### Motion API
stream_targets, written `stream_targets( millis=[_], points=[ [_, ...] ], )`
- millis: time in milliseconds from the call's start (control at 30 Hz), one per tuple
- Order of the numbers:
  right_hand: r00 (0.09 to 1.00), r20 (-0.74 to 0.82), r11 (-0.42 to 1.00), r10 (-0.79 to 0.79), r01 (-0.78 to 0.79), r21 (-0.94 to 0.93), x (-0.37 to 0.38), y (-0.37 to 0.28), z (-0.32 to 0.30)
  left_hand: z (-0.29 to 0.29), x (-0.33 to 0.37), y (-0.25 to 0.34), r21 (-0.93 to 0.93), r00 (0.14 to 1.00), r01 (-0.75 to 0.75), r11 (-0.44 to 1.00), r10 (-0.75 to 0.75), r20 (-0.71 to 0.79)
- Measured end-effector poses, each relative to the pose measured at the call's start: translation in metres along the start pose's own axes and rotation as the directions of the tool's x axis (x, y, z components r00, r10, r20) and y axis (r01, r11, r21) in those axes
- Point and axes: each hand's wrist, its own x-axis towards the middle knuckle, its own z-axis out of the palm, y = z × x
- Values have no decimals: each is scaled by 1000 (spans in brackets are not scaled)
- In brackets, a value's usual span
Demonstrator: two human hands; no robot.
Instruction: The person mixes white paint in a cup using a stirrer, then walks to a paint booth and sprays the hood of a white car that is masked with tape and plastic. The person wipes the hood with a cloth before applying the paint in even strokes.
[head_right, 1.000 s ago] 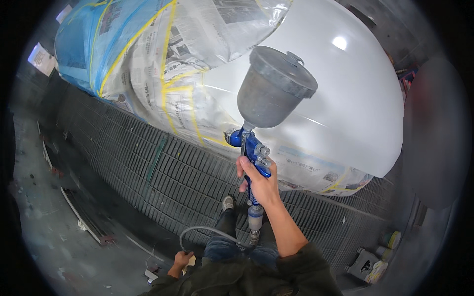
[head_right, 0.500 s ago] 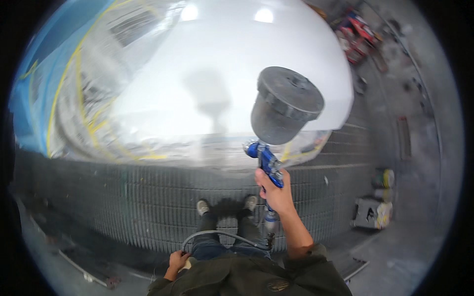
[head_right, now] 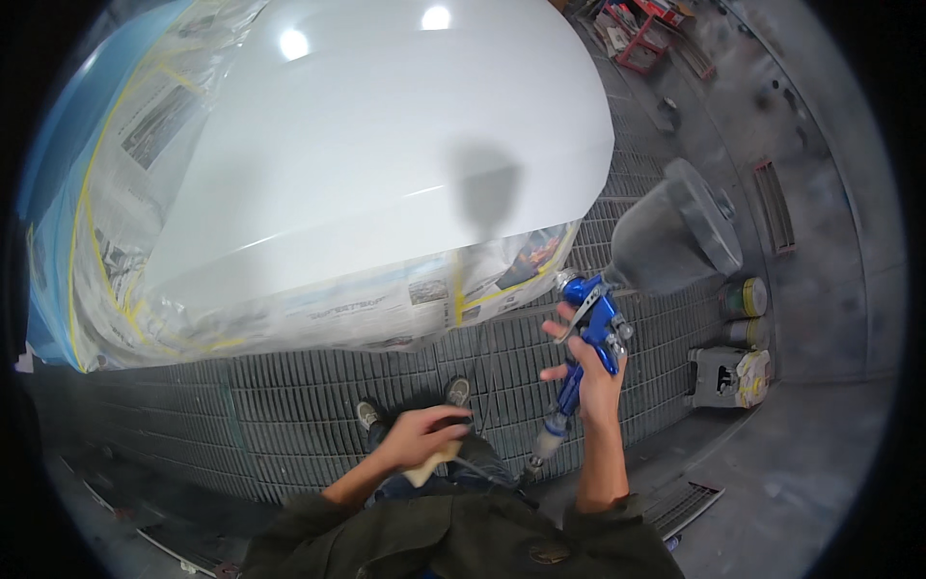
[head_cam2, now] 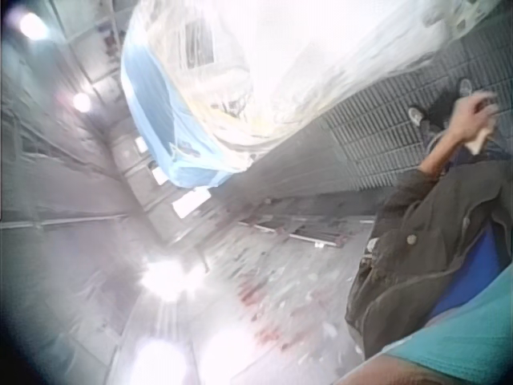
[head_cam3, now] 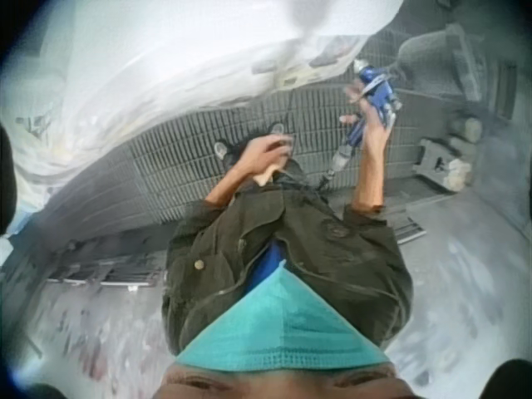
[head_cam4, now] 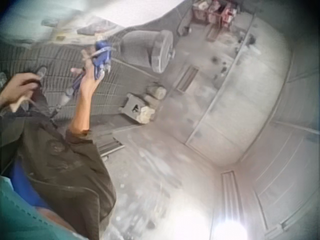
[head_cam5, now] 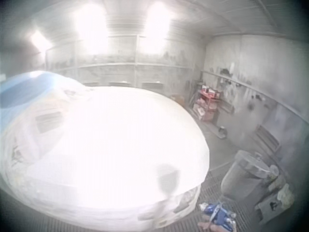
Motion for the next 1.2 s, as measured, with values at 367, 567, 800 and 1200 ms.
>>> stream_targets(
  millis=[367,567,800,1200],
  points=[
    [999,47,977,-21,11,211,-7,-14,-71,113,105,81,-439,894,62,896,146,423],
    [999,46,970,-5,-6,244,-1,-9,-86,119,118,79,-406,854,-184,895,350,384],
    [991,-117,991,59,-45,126,-6,2,-103,101,112,118,135,932,-315,939,280,231],
    [675,-730,969,-107,234,75,-54,-16,-138,136,82,137,240,777,-558,795,399,487]
  ],
)
